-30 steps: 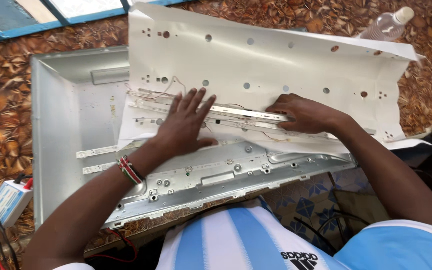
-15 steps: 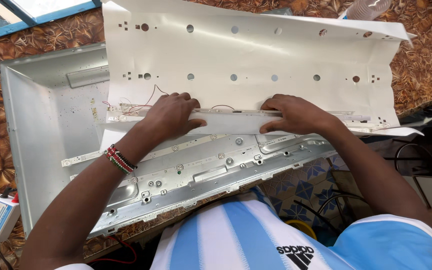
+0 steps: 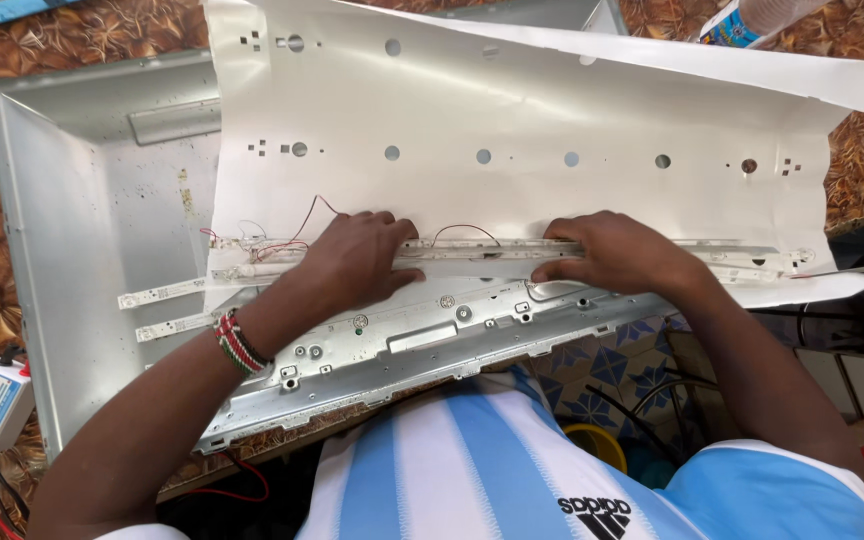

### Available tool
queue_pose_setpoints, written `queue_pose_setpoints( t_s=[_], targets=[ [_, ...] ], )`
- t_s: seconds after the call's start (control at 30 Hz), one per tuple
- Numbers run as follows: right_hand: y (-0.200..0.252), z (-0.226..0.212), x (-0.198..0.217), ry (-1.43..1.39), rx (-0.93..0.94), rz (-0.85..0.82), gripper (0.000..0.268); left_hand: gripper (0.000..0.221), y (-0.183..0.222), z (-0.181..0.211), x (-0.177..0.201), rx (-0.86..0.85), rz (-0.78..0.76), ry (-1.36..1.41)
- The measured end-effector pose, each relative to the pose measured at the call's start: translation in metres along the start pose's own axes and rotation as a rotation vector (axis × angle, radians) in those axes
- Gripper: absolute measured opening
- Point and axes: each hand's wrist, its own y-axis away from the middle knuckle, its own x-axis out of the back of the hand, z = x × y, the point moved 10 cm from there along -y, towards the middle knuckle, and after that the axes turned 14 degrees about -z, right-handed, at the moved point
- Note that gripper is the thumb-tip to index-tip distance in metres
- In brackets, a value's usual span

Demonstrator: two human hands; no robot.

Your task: The person removes a white plastic reflector from an LCD panel, tests the LED backlight strips using a digital tester and probes, and then carefully replaces the white reflector over the LED strips.

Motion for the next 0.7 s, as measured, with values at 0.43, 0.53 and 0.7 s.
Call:
queue_pose_setpoints(
  t_s=[0.43,0.53,0.7],
  targets=[
    [-0.017,0.023,-0.012,0.178,-0.017,0.142,0.047,0.054,0.015,0.015,0.002,0.112,-0.014,-0.008],
    [-0.021,0.021,-0.008,0.146,0.089,0.198,0.046,0.088,0.051,0.033,0.000,0.374,0.265,-0.304],
    [-0.017,0.018,0.007,0.082,0.182,0.160,0.047,0.103,0.061,0.107,0.020,0.025,0.617,-0.360]
  ],
)
